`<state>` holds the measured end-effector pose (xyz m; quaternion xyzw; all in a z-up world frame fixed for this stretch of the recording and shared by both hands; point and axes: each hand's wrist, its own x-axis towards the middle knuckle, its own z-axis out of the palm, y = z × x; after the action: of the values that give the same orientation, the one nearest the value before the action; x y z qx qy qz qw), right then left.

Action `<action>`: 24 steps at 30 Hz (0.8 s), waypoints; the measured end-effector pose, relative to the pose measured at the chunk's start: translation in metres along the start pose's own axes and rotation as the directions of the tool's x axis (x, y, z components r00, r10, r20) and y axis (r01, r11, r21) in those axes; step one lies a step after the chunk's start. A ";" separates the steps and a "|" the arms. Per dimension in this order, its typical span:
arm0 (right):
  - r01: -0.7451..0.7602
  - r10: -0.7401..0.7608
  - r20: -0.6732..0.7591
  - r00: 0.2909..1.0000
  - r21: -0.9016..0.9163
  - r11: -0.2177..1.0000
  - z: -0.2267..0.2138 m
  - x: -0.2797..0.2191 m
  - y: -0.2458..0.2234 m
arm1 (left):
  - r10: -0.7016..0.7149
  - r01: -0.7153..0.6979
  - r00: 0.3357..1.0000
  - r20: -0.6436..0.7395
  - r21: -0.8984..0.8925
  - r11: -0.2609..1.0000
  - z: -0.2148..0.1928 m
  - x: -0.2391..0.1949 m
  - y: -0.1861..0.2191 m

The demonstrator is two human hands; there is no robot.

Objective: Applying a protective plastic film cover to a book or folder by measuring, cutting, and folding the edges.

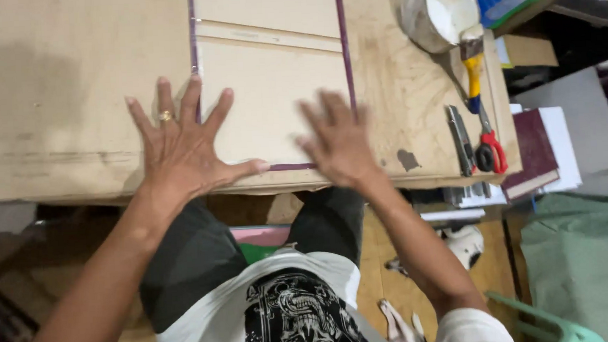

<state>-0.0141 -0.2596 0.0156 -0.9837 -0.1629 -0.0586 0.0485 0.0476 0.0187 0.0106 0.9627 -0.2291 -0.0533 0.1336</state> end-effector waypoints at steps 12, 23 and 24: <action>-0.335 0.621 -0.290 0.728 0.641 0.691 -0.028 -0.039 0.058 | 0.015 -0.134 0.965 -0.261 -0.443 0.886 -0.030 -0.030 0.009; -0.447 0.526 0.311 0.792 0.882 0.152 -0.035 -0.078 0.033 | -0.385 -0.046 0.918 -0.101 -0.988 0.148 -0.039 -0.046 -0.015; -0.434 0.506 0.302 0.808 0.886 0.163 -0.048 -0.078 0.014 | -0.402 -0.060 0.908 -0.118 -0.986 0.155 -0.054 -0.050 -0.019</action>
<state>-0.0881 -0.3030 0.0521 -0.7702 0.1475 0.0317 0.6197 0.0197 0.0705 0.0593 0.6615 0.0006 -0.0276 0.7494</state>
